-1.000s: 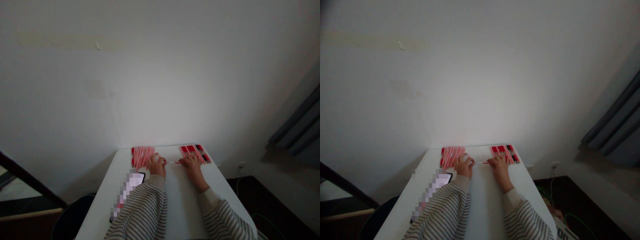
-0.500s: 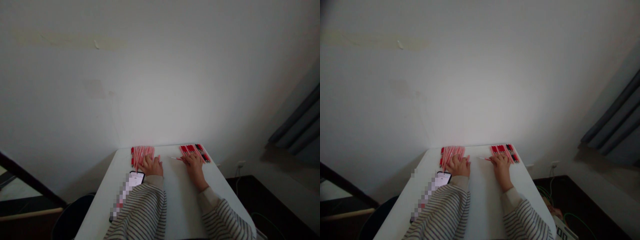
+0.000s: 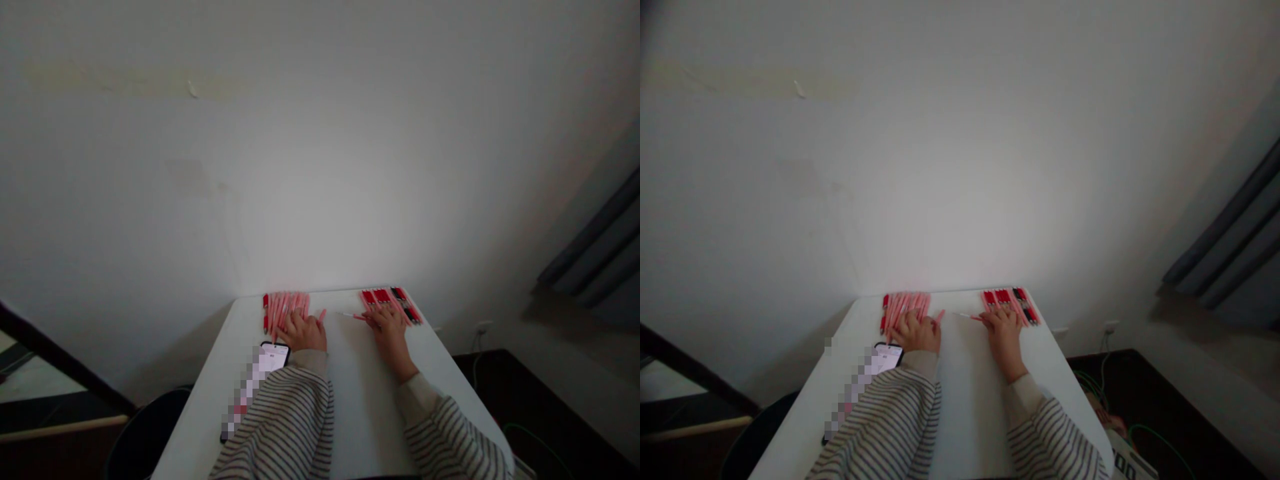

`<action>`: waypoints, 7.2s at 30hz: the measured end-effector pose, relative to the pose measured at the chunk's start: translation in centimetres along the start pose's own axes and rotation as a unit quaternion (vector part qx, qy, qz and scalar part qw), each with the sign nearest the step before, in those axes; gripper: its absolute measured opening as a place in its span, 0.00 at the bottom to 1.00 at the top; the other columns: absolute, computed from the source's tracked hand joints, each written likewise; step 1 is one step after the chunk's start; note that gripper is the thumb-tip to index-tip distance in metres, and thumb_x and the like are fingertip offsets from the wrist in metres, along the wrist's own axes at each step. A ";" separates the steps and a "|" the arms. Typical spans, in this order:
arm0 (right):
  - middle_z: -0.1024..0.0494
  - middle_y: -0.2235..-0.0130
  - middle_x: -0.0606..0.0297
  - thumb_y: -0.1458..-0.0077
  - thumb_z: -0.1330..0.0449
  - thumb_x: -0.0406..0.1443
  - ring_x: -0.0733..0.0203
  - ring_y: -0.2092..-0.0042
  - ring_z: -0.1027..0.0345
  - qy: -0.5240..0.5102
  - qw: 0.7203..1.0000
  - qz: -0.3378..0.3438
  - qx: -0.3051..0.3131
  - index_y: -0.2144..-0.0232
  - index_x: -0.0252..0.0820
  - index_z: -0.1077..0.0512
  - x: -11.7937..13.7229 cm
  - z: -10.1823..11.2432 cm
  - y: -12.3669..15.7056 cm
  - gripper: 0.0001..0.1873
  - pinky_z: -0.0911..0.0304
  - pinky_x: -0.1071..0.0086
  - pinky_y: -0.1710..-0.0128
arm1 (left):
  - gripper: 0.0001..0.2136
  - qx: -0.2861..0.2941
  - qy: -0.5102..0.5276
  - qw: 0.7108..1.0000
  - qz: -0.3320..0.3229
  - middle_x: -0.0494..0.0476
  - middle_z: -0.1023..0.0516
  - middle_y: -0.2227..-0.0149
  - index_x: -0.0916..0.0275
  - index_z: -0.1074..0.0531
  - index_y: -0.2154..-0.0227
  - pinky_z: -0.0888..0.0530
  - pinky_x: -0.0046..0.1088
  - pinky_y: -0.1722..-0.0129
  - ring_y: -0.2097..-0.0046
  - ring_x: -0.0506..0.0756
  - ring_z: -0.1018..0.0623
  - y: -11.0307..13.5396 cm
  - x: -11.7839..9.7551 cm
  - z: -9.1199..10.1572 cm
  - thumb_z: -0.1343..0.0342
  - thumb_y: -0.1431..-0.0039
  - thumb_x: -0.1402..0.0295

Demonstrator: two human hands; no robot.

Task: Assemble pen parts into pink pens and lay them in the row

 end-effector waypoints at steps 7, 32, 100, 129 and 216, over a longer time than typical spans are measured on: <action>0.24 0.57 0.61 0.40 0.48 0.40 0.52 0.52 0.42 -0.001 1.000 -0.002 -0.001 0.61 0.51 0.23 -0.2 -0.1 -0.1 0.14 0.52 0.57 0.50 | 0.08 0.008 0.052 0.999 -0.013 0.58 0.31 0.47 0.55 0.22 0.70 0.48 0.56 0.43 0.42 0.63 0.40 0.0 0.1 -0.1 0.45 0.47 0.62; 0.24 0.56 0.62 0.42 0.45 0.37 0.51 0.51 0.42 0.020 1.000 -0.019 -0.001 0.61 0.51 0.23 -0.6 -0.2 -0.1 0.11 0.49 0.56 0.51 | 0.08 0.011 0.112 0.994 -0.014 0.57 0.31 0.47 0.51 0.22 0.70 0.44 0.49 0.45 0.43 0.62 0.38 -0.2 0.3 -0.3 0.46 0.45 0.61; 0.25 0.62 0.61 0.43 0.44 0.35 0.53 0.55 0.40 -0.055 0.994 0.090 0.010 0.64 0.48 0.24 1.3 -0.1 -0.2 0.09 0.44 0.58 0.55 | 0.08 0.013 0.179 0.981 -0.072 0.54 0.30 0.50 0.50 0.21 0.73 0.44 0.45 0.45 0.46 0.60 0.37 0.3 -0.6 -1.0 0.46 0.45 0.61; 0.25 0.63 0.60 0.40 0.47 0.39 0.54 0.57 0.38 -0.067 0.994 0.083 0.014 0.64 0.47 0.24 1.5 0.0 -0.2 0.11 0.42 0.60 0.57 | 0.05 0.052 0.160 0.983 -0.073 0.52 0.32 0.45 0.49 0.22 0.72 0.47 0.51 0.43 0.43 0.61 0.38 0.5 -1.0 -1.1 0.43 0.47 0.62; 0.24 0.58 0.64 0.41 0.48 0.46 0.52 0.52 0.39 -0.005 0.997 0.067 0.023 0.65 0.50 0.28 0.3 -0.9 -0.2 0.12 0.50 0.55 0.49 | 0.05 0.043 0.158 0.985 -0.060 0.48 0.28 0.47 0.50 0.22 0.74 0.49 0.55 0.42 0.43 0.62 0.39 0.6 -1.0 -0.3 0.43 0.47 0.62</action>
Point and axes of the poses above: each hand's wrist, its own y-axis away from the middle knuckle, its own z-axis out of the back of the hand, x = y × z, the point moved 4 cm from there along -y, towards the middle knuckle
